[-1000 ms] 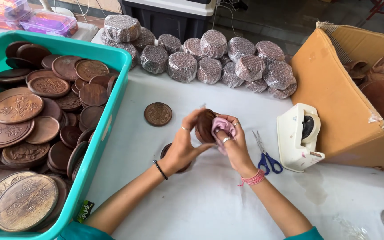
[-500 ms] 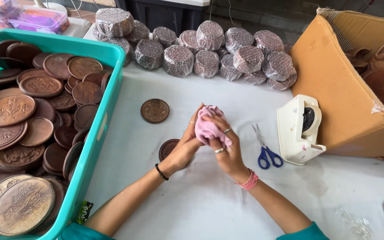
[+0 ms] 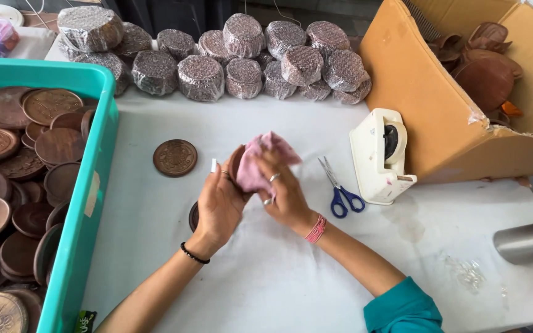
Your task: Clean and inspect wooden carvings using a cloth.
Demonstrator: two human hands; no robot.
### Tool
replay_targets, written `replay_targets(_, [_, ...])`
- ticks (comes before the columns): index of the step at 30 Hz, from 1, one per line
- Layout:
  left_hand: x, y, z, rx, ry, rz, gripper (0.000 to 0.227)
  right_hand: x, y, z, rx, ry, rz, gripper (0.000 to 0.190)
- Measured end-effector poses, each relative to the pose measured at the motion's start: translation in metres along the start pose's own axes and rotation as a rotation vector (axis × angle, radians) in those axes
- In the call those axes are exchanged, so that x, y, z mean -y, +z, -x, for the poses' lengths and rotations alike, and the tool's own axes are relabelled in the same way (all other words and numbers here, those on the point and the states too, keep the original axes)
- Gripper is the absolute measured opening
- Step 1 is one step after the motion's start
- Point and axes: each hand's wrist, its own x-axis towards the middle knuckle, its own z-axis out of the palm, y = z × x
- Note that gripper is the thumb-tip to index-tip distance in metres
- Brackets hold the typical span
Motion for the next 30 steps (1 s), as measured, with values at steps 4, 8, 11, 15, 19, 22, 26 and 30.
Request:
replay_targets(4, [0.017,-0.018,-0.003,-0.058,-0.02,0.011,0.075,0.016,0.012,0.002,0.116,-0.234,0.101,0.066])
replay_targets(8, [0.061,-0.05,-0.007,-0.167,-0.15,-0.196,0.07,0.018,0.004,-0.008,0.005,-0.232,0.099,0.054])
replay_targets(11, [0.048,-0.029,-0.003,-0.054,-0.033,-0.328,0.057,0.016,-0.005,-0.014,-0.046,-0.12,0.033,0.046])
replay_targets(15, [0.038,-0.016,0.0,-0.032,0.305,-0.554,0.046,0.006,0.007,-0.009,-0.125,0.295,-0.504,0.033])
replay_targets(19, [0.015,-0.003,0.005,-0.031,0.449,-0.778,0.044,-0.01,0.004,-0.006,-0.185,0.544,-0.834,0.027])
replay_targets(22, [0.009,-0.016,-0.003,-0.146,0.349,-1.029,0.035,0.012,-0.021,-0.02,-0.122,0.292,-0.621,0.04])
replay_targets(26, [-0.001,-0.034,-0.011,0.089,0.076,-1.138,0.027,0.023,-0.042,-0.03,0.134,0.051,-0.27,0.049])
replay_targets(30, [0.012,-0.038,-0.012,0.156,0.143,-1.106,0.029,0.014,-0.031,-0.022,0.082,0.021,-0.249,0.046])
